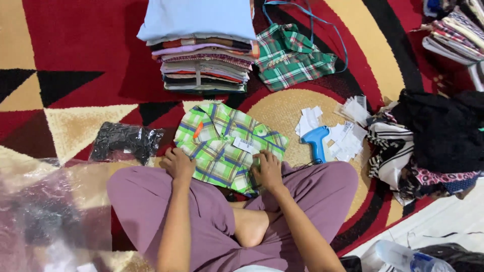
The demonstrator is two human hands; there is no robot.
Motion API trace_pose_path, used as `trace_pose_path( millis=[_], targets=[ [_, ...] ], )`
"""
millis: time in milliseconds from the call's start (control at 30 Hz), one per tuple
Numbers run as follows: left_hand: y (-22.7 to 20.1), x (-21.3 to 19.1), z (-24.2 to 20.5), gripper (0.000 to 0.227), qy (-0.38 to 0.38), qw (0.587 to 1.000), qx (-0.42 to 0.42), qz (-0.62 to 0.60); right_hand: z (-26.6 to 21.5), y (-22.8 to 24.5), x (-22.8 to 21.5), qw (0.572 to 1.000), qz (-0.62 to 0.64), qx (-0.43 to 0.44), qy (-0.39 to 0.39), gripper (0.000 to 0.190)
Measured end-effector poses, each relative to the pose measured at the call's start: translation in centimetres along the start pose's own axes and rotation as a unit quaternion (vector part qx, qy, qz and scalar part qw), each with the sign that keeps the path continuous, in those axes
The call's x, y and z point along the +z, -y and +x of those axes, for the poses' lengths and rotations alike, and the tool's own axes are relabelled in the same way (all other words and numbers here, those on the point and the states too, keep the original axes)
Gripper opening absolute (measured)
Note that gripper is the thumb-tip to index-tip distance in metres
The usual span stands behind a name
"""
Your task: Attaching price tags to garments using a tagging gun and folding them for storage or sale.
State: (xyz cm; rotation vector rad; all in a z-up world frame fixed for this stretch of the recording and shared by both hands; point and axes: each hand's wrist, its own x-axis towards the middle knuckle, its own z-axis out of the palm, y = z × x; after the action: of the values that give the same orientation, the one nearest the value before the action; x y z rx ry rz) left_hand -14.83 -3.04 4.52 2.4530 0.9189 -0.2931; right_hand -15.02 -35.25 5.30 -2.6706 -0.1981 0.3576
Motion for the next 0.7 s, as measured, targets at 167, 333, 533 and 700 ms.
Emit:
trace_pose_path(
  millis=[167, 333, 533, 700],
  targets=[
    [2.1, 1.4, 2.6, 0.075, 0.041, 0.998, -0.025, -0.049, 3.8, -2.0, -1.1, 0.992, -0.039, -0.008, -0.123, 0.058],
    [0.5, -3.0, -1.5, 0.060, 0.133, 0.981, 0.020, -0.142, 6.9, -2.3, -2.3, 0.992, -0.065, 0.104, -0.002, 0.082],
    [-2.7, -4.9, -2.2, 0.046, 0.149, 0.961, 0.070, -0.220, 11.5, -7.2, -0.6, 0.983, -0.155, 0.049, 0.087, 0.065],
    [-7.4, -11.2, -3.7, 0.043, 0.064, 0.906, 0.087, -0.409, 8.9, -5.5, -5.3, 0.982, 0.114, 0.078, 0.129, 0.047]
  ],
)
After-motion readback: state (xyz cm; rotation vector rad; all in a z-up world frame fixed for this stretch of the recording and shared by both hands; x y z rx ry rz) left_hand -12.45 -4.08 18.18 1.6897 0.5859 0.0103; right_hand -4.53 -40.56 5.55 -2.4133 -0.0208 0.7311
